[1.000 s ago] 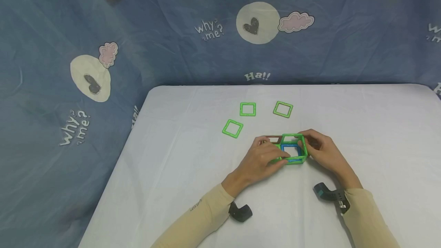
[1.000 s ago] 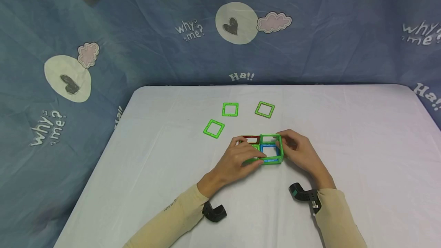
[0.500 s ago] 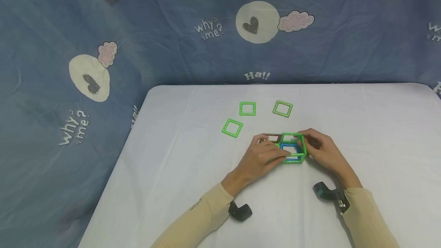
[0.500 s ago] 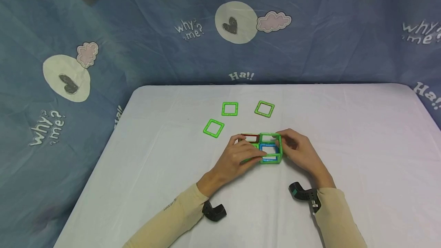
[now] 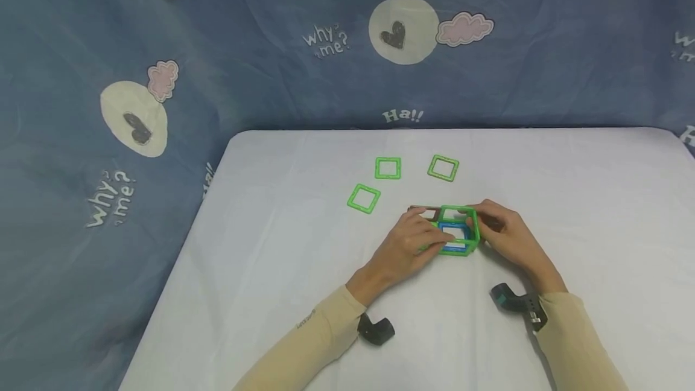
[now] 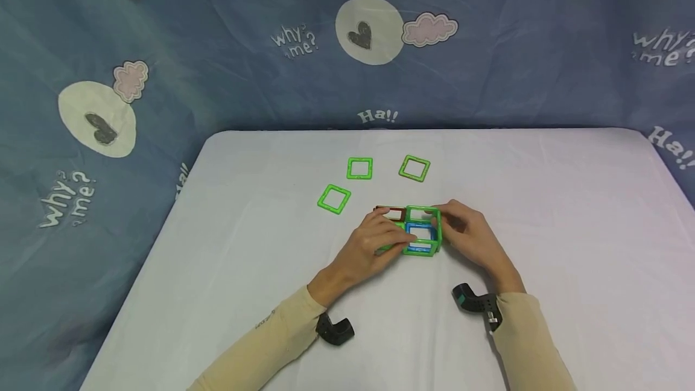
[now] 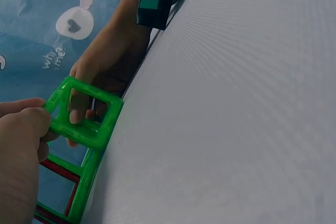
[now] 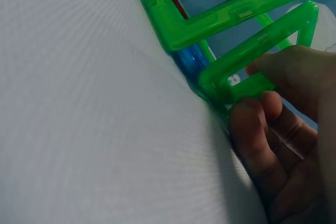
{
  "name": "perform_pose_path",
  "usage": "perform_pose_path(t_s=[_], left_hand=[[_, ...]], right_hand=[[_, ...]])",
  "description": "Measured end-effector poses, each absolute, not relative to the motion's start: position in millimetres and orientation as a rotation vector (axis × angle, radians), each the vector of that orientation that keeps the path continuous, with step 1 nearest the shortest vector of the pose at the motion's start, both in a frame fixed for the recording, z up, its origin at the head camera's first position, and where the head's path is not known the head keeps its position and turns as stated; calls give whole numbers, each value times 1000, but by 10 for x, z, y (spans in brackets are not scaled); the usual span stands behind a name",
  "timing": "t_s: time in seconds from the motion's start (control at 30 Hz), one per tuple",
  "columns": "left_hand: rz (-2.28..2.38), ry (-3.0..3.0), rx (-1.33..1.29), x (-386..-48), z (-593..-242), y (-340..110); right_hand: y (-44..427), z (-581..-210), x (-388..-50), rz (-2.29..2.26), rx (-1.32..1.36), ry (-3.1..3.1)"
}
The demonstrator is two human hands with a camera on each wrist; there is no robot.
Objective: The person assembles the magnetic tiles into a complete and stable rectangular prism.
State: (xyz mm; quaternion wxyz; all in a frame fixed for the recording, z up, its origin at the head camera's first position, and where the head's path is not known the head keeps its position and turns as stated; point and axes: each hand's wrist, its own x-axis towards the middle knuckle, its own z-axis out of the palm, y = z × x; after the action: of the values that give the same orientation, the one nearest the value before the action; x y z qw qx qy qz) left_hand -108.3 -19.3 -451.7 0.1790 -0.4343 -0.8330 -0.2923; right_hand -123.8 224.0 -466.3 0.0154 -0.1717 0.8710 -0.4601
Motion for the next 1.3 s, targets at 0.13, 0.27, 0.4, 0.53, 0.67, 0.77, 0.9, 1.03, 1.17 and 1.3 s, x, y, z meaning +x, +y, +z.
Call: perform_pose_path(t_s=[0.13, 0.27, 0.4, 0.53, 0.67, 0.77, 0.9, 1.03, 1.17, 1.3], left_hand=[[-845, -2349, -1218, -1091, -4515, -174], [-829, -2353, -1188, -1092, -4527, -170], [-794, -2352, -1156, -1100, -4536, -164], [-793, -2343, -1138, -1105, -4540, -157], [-839, -2322, -1088, -1107, -4550, -164], [-927, -2282, -1036, -1114, -4559, -161], [-1092, -2226, -975, -1120, -4566, -171], [-1254, -2186, -901, -1133, -4584, -191], [-1375, -2156, -770, -1166, -4605, -233], [-1416, -2150, -639, -1225, -4609, -314]], right_hand=[[2258, -4667, -1248, -1476, -531, 2672], [2268, -4669, -1252, -1500, -544, 2645], [2272, -4667, -1248, -1484, -542, 2648], [2251, -4638, -1237, -1458, -512, 2665], [2195, -4501, -1196, -1485, -525, 2640], [2167, -4389, -1158, -1503, -540, 2627], [2143, -4319, -1132, -1470, -526, 2657], [2127, -4287, -1121, -1430, -479, 2672], [2126, -4298, -1127, -1399, -441, 2675], [2165, -4407, -1166, -1392, -447, 2684]])
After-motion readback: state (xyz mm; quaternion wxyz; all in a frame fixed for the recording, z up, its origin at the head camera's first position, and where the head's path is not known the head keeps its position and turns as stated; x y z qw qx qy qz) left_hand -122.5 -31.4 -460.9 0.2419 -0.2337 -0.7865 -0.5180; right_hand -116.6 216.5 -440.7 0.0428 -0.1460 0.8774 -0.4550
